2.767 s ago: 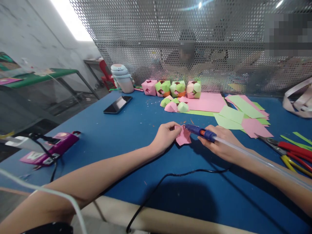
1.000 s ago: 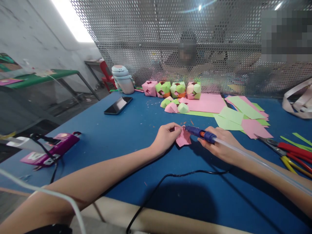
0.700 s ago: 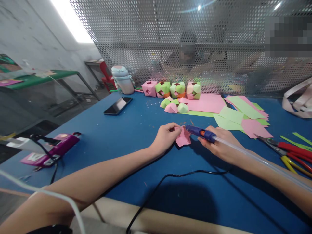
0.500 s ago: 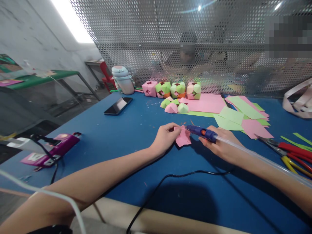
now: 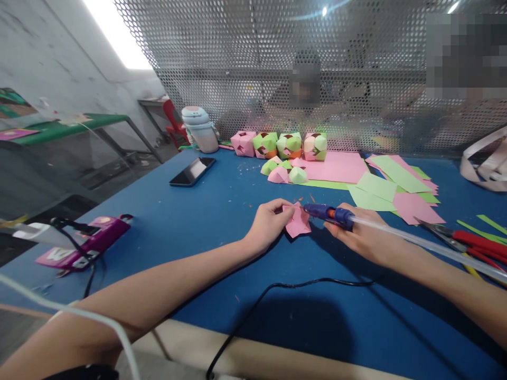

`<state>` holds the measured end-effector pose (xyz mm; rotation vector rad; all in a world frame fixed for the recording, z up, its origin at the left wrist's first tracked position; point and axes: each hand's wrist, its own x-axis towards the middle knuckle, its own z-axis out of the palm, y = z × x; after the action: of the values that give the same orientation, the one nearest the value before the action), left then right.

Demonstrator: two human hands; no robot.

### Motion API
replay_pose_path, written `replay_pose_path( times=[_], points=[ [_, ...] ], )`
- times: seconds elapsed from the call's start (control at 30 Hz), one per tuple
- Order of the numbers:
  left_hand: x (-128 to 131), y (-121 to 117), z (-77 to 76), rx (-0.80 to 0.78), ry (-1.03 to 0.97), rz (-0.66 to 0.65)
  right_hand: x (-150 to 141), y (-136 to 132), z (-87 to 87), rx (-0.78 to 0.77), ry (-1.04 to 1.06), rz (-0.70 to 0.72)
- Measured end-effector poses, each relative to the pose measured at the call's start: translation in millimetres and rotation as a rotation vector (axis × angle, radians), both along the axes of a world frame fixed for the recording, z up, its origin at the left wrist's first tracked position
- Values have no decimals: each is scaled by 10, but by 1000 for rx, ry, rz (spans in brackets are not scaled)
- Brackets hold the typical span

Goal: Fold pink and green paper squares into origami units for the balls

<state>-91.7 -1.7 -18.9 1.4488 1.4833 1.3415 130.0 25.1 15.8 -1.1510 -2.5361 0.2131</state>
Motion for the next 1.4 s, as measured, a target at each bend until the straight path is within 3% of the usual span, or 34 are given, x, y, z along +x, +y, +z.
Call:
replay_pose_path(
  times=[0.2,0.4,0.53,0.73,1.0,1.1,1.23,1.4],
  points=[
    [0,5,-12,-4,-31,6,13,9,-7,-16,25,-12],
    [-59,62,-90,-7,-178,78,18,142,26,-129,259,0],
    [-60,59,-84,-8,-218,55,49,327,-85,-157,311,-37],
    [17,-24,-49,-44,-271,26,125,504,-223,-49,95,-65],
    [50,-118,-27,-83,-343,-15,246,293,22,285,-320,-233],
    [68,-141,-4,-103,-319,-13,167,78,108,157,-315,-149],
    [142,-216,38,-105,-249,-44,-56,-132,94,-169,158,56],
    [252,-331,85,-99,-153,-113,-201,-156,-78,-492,526,107]
  ],
)
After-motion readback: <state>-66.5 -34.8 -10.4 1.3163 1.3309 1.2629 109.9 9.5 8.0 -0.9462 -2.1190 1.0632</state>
